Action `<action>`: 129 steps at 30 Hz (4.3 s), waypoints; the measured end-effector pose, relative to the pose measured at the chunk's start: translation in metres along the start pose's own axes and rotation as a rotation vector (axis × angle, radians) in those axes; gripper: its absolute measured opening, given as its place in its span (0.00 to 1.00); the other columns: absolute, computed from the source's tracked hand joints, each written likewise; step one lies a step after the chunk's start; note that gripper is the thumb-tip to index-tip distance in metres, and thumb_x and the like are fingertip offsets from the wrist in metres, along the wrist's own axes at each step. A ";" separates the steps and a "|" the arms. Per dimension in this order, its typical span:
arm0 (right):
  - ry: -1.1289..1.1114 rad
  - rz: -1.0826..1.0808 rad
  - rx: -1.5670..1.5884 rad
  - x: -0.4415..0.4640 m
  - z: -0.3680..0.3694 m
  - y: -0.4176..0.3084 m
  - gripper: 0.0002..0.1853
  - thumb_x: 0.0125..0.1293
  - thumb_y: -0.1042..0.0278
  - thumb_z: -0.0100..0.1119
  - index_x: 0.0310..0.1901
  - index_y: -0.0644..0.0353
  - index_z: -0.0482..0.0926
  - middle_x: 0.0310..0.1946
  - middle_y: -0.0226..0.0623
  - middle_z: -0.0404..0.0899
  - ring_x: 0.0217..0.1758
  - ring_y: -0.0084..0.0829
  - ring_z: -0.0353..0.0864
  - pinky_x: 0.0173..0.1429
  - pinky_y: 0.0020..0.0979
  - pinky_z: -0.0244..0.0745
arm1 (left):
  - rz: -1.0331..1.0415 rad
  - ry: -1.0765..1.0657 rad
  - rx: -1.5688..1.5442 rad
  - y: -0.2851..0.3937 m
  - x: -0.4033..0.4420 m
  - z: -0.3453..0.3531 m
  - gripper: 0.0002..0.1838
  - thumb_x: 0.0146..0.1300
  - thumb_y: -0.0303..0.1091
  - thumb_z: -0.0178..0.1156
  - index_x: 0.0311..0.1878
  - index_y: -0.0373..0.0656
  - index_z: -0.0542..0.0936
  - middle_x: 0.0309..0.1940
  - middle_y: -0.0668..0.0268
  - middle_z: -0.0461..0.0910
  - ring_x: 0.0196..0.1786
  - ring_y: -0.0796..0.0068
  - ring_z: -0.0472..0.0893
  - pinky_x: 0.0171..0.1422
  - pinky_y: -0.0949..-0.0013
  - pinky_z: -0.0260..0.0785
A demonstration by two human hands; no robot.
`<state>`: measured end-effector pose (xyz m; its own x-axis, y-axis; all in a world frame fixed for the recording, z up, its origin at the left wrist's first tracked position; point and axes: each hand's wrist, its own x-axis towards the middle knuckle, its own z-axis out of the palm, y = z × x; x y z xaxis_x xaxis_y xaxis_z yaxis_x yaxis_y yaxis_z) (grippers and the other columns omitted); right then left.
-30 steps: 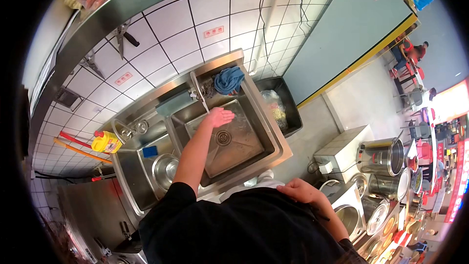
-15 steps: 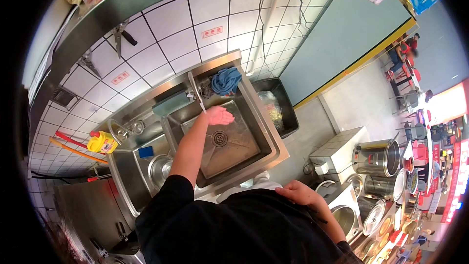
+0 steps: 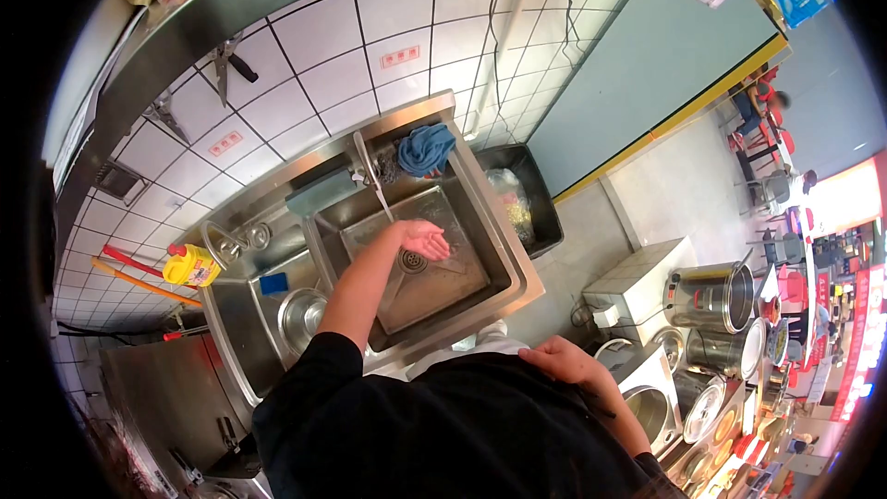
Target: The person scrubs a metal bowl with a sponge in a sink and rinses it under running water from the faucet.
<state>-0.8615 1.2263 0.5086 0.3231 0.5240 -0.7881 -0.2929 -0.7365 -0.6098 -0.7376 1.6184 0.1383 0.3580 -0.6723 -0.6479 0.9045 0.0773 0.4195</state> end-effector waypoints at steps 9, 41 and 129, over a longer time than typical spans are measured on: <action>-0.007 0.031 0.005 0.001 0.000 0.005 0.31 0.75 0.44 0.53 0.18 0.60 0.71 0.14 0.21 0.64 0.19 0.17 0.63 0.25 0.26 0.58 | 0.543 0.281 -0.560 -0.028 -0.043 -0.034 0.34 0.78 0.51 0.34 0.68 0.27 0.66 0.69 0.46 0.69 0.73 0.51 0.67 0.78 0.50 0.56; -0.015 0.032 0.003 0.002 0.005 0.010 0.31 0.75 0.45 0.54 0.17 0.60 0.72 0.13 0.21 0.64 0.18 0.16 0.62 0.24 0.25 0.57 | 0.693 0.058 -0.464 -0.009 -0.041 0.032 0.34 0.78 0.51 0.34 0.70 0.29 0.65 0.71 0.48 0.68 0.74 0.54 0.66 0.79 0.52 0.54; 0.004 0.087 -0.001 0.016 0.004 0.003 0.33 0.73 0.43 0.54 0.15 0.60 0.70 0.12 0.23 0.64 0.18 0.18 0.63 0.24 0.27 0.59 | 0.871 0.034 -0.631 -0.094 -0.074 0.068 0.29 0.79 0.49 0.36 0.63 0.33 0.73 0.66 0.52 0.74 0.71 0.55 0.70 0.76 0.54 0.61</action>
<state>-0.8612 1.2338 0.4938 0.3001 0.4567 -0.8375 -0.3187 -0.7795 -0.5392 -0.8653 1.6109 0.1896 0.9344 -0.1822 -0.3060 0.2878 0.8924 0.3475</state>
